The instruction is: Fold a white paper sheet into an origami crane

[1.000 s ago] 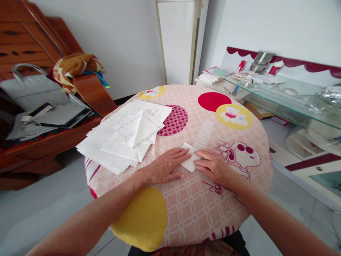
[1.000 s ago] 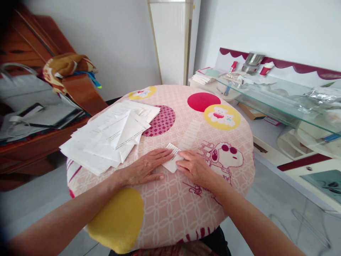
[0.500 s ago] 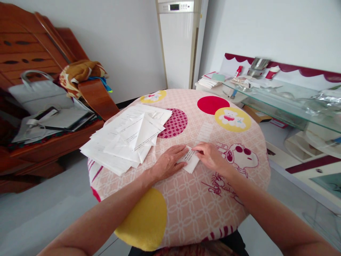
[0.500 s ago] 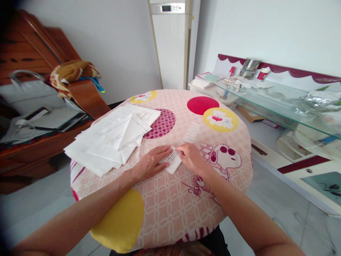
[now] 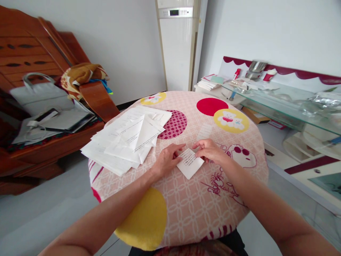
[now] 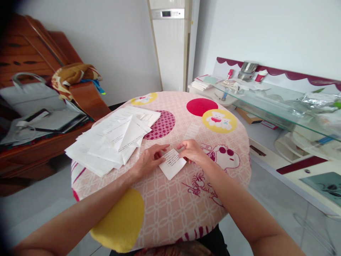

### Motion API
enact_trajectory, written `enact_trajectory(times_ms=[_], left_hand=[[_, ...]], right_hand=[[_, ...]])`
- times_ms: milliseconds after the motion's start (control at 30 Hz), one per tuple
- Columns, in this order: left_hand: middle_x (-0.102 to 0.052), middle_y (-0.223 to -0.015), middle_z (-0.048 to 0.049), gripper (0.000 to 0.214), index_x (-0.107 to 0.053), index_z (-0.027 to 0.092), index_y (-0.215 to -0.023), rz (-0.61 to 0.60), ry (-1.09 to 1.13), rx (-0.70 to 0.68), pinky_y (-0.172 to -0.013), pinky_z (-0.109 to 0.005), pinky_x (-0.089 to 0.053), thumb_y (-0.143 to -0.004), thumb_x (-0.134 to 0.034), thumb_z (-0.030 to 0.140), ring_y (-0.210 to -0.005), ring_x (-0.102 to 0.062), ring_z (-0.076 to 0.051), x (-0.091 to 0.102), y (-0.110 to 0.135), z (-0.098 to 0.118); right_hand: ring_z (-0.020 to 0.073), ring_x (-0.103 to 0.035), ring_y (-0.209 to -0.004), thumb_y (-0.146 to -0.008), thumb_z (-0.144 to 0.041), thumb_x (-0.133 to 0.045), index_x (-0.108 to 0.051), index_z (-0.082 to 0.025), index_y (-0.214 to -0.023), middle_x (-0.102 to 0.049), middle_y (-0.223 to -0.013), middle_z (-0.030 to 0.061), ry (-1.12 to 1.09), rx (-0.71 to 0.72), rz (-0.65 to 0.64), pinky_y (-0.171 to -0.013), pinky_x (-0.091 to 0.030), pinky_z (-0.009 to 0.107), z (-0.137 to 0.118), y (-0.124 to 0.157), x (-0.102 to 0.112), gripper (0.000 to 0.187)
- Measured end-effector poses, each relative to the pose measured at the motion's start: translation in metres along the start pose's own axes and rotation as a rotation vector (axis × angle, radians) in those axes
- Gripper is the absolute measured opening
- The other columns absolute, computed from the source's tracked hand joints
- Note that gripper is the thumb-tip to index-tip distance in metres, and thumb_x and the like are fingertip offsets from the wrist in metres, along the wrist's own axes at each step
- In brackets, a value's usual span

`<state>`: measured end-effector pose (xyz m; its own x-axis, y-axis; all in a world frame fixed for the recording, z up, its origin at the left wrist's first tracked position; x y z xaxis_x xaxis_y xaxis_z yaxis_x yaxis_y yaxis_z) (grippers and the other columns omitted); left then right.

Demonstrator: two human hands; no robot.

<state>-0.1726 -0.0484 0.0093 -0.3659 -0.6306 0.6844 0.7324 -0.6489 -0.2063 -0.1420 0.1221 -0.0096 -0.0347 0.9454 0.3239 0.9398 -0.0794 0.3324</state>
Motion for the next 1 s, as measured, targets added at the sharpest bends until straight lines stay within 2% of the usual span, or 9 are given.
enact_trajectory(times_ms=[200,300,467,567,700,767,833,900,1000], left_hand=[[-0.072,-0.086,-0.0014,0.047,-0.061,0.016,-0.129,-0.085,0.046,0.064,-0.061,-0.022,-0.049,-0.082,-0.059,0.013,-0.066,-0.063,-0.011,-0.007,-0.014,-0.001],[-0.072,-0.085,-0.0011,0.046,-0.062,0.016,-0.127,-0.102,-0.013,0.056,-0.063,-0.023,-0.049,-0.081,-0.06,0.014,-0.066,-0.062,-0.012,-0.009,-0.019,0.003],[-0.069,-0.08,0.0001,0.047,-0.063,0.016,-0.126,-0.144,-0.106,0.058,-0.066,-0.025,-0.048,-0.079,-0.06,0.013,-0.067,-0.061,-0.013,-0.011,-0.023,0.005],[-0.068,-0.078,0.0005,0.046,-0.064,0.016,-0.122,-0.136,-0.011,0.067,-0.065,-0.024,-0.048,-0.077,-0.06,0.009,-0.067,-0.062,-0.012,-0.011,-0.03,0.002],[-0.07,-0.084,-0.0019,0.043,-0.066,0.014,-0.117,-0.05,0.048,0.052,-0.068,-0.024,-0.05,-0.076,-0.06,0.005,-0.071,-0.063,-0.012,-0.004,-0.051,-0.005],[-0.071,-0.088,-0.0027,0.038,-0.069,0.015,-0.109,-0.031,-0.022,0.018,-0.072,-0.026,-0.052,-0.075,-0.059,0.002,-0.076,-0.064,-0.014,-0.003,-0.06,-0.004],[-0.072,-0.091,-0.0036,0.031,-0.071,0.016,-0.099,-0.036,-0.099,-0.057,-0.08,-0.029,-0.053,-0.075,-0.058,0.0,-0.083,-0.065,-0.016,-0.006,-0.064,0.0],[-0.071,-0.097,-0.0054,0.025,-0.072,0.016,-0.093,-0.044,-0.16,-0.188,-0.088,-0.033,-0.053,-0.079,-0.057,0.002,-0.094,-0.065,-0.018,-0.01,-0.059,0.009],[-0.07,-0.105,-0.0097,0.023,-0.073,0.016,-0.095,-0.037,-0.217,-0.377,-0.093,-0.036,-0.052,-0.087,-0.053,0.007,-0.103,-0.064,-0.021,-0.014,-0.042,0.021]], right_hand=[[0.0125,-0.057,-0.046,-0.063,-0.011,-0.067,-0.065,-0.017,-0.088,-0.065,-0.06,-0.0025,-0.222,0.05,0.182,-0.041,-0.041,0.023,0.02,0.017,0.008,0.026],[0.0133,-0.06,-0.054,-0.061,-0.014,-0.069,-0.067,-0.016,-0.084,-0.068,-0.064,-0.0008,-0.253,0.107,0.298,-0.05,-0.044,0.024,0.027,0.024,0.016,0.024],[0.013,-0.058,-0.053,-0.061,-0.019,-0.07,-0.067,-0.018,-0.078,-0.066,-0.062,-0.0022,-0.26,0.167,0.427,-0.051,-0.042,0.024,0.032,0.031,0.024,0.018],[0.0137,-0.06,-0.053,-0.061,-0.02,-0.07,-0.066,-0.018,-0.077,-0.066,-0.062,-0.0015,-0.255,0.181,0.442,-0.05,-0.044,0.025,0.031,0.033,0.022,0.017],[0.0162,-0.062,-0.049,-0.066,-0.023,-0.067,-0.065,-0.018,-0.085,-0.069,-0.066,-0.0002,-0.249,0.13,0.346,-0.041,-0.043,0.025,0.028,0.034,0.009,0.02],[0.0158,-0.061,-0.047,-0.07,-0.02,-0.062,-0.066,-0.017,-0.088,-0.069,-0.066,0.0004,-0.1,0.134,0.321,-0.041,-0.043,0.025,0.021,0.035,0.004,0.018],[0.0161,-0.063,-0.053,-0.073,-0.014,-0.061,-0.069,-0.017,-0.088,-0.07,-0.069,0.0023,0.175,0.21,0.334,-0.051,-0.048,0.027,0.008,0.038,0.001,0.018],[0.0195,-0.066,-0.067,-0.075,-0.01,-0.061,-0.072,-0.016,-0.089,-0.072,-0.078,0.0064,0.467,0.331,0.362,-0.066,-0.052,0.032,-0.005,0.042,-0.003,0.019],[0.0267,-0.064,-0.097,-0.08,-0.008,-0.059,-0.072,-0.014,-0.099,-0.07,-0.108,0.0156,0.735,0.562,0.359,-0.086,-0.052,0.04,-0.019,0.049,-0.012,0.024]])
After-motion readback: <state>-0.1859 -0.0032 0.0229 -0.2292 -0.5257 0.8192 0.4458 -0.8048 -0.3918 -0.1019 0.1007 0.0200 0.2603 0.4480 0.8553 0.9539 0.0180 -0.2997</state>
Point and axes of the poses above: each hand's wrist, its own y-axis away from the middle knuckle, its own x-axis out of the back of the hand, z = x × y, the point moved 8 cm from there along -y, towards the middle knuckle
